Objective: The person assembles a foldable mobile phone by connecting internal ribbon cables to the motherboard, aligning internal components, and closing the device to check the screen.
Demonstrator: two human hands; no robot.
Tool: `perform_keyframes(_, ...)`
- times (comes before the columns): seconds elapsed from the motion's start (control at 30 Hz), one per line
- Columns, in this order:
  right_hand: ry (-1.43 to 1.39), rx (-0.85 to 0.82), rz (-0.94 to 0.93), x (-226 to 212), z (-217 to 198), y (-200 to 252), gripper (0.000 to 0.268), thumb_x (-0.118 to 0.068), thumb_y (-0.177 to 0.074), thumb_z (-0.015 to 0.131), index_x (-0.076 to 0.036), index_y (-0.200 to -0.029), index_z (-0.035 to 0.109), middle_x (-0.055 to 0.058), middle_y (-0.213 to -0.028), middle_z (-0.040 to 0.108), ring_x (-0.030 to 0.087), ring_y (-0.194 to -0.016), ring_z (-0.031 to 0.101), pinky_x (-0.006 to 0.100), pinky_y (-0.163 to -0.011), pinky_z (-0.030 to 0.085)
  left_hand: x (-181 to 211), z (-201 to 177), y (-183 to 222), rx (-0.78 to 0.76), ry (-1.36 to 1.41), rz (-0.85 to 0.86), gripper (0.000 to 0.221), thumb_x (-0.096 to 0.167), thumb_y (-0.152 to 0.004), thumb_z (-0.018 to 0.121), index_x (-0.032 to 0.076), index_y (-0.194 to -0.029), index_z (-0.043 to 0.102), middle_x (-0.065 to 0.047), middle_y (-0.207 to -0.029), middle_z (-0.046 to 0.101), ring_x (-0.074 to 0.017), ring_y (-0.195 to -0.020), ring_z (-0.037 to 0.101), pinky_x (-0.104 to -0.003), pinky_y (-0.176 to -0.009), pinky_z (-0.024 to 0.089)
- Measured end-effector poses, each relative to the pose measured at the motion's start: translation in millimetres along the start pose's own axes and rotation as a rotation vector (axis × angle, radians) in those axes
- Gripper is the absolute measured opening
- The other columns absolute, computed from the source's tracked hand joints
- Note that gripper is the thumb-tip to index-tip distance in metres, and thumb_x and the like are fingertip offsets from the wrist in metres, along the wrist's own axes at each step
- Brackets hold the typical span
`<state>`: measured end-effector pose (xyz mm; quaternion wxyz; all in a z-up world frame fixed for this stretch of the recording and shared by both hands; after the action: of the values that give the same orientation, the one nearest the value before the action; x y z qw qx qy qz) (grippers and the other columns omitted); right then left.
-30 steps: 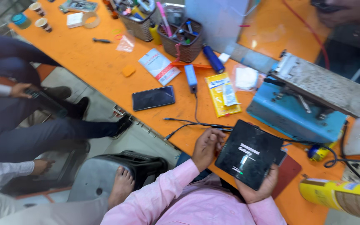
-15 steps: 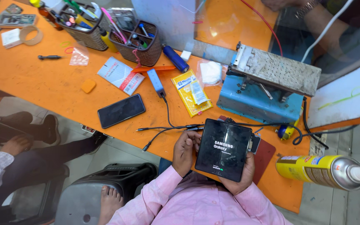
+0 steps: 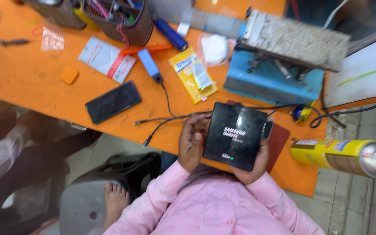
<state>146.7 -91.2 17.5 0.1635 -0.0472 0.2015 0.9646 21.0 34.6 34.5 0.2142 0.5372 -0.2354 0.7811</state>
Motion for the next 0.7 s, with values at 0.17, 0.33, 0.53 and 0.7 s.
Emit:
perform_keyframes(0.17,0.08,0.066,-0.044,-3.8,9.2,-1.2,0.057,-0.042,-0.093,0.059,-0.011,-0.141,0.059,0.01,-0.139,0.065,0.031,-0.13,0.06,0.054,-0.117,0.041,26.3,0.6,2.0,-0.003,-0.432,0.223,0.065,0.058,-0.109,0.048,0.006,-0.148,0.051,-0.016,-0.149,0.048,-0.0296,-0.141,0.049,-0.041,-0.119,0.039)
perform_keyframes(0.33,0.185,0.019,-0.079,-2.5,22.4,-0.1,0.067,-0.04,-0.09,0.06,-0.012,-0.151,0.054,0.009,-0.15,0.059,0.029,-0.139,0.055,0.054,-0.122,0.039,33.4,0.6,0.6,-0.017,-0.579,0.29,0.064,0.062,-0.108,0.049,0.009,-0.142,0.058,-0.016,-0.154,0.05,-0.0316,-0.138,0.052,-0.041,-0.117,0.045)
perform_keyframes(0.53,0.164,0.042,-0.1,-4.8,16.7,-3.5,0.068,-0.042,-0.09,0.06,-0.014,-0.152,0.054,0.008,-0.152,0.058,0.029,-0.141,0.055,0.055,-0.125,0.039,23.8,-6.8,-10.1,-0.007,-0.589,0.279,0.061,0.062,-0.108,0.048,0.007,-0.13,0.063,-0.016,-0.141,0.059,-0.0298,-0.129,0.058,-0.038,-0.11,0.048)
perform_keyframes(0.7,0.09,0.044,-0.081,-9.1,0.5,-5.1,0.06,-0.045,-0.098,0.059,-0.014,-0.149,0.057,0.007,-0.144,0.06,0.027,-0.135,0.057,0.053,-0.123,0.04,8.3,-9.5,-12.8,-0.004,-0.399,0.157,0.057,0.057,-0.109,0.048,0.004,-0.12,0.065,-0.011,-0.116,0.069,-0.0182,-0.099,0.067,-0.028,-0.091,0.055)
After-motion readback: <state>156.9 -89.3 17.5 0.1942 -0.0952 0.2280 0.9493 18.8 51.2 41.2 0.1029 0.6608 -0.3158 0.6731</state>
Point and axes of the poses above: each hand's wrist, its own y-axis away from the middle knuckle, its own z-axis out of the palm, x = y × z, the point moved 4 cm from there along -y, towards the middle knuckle
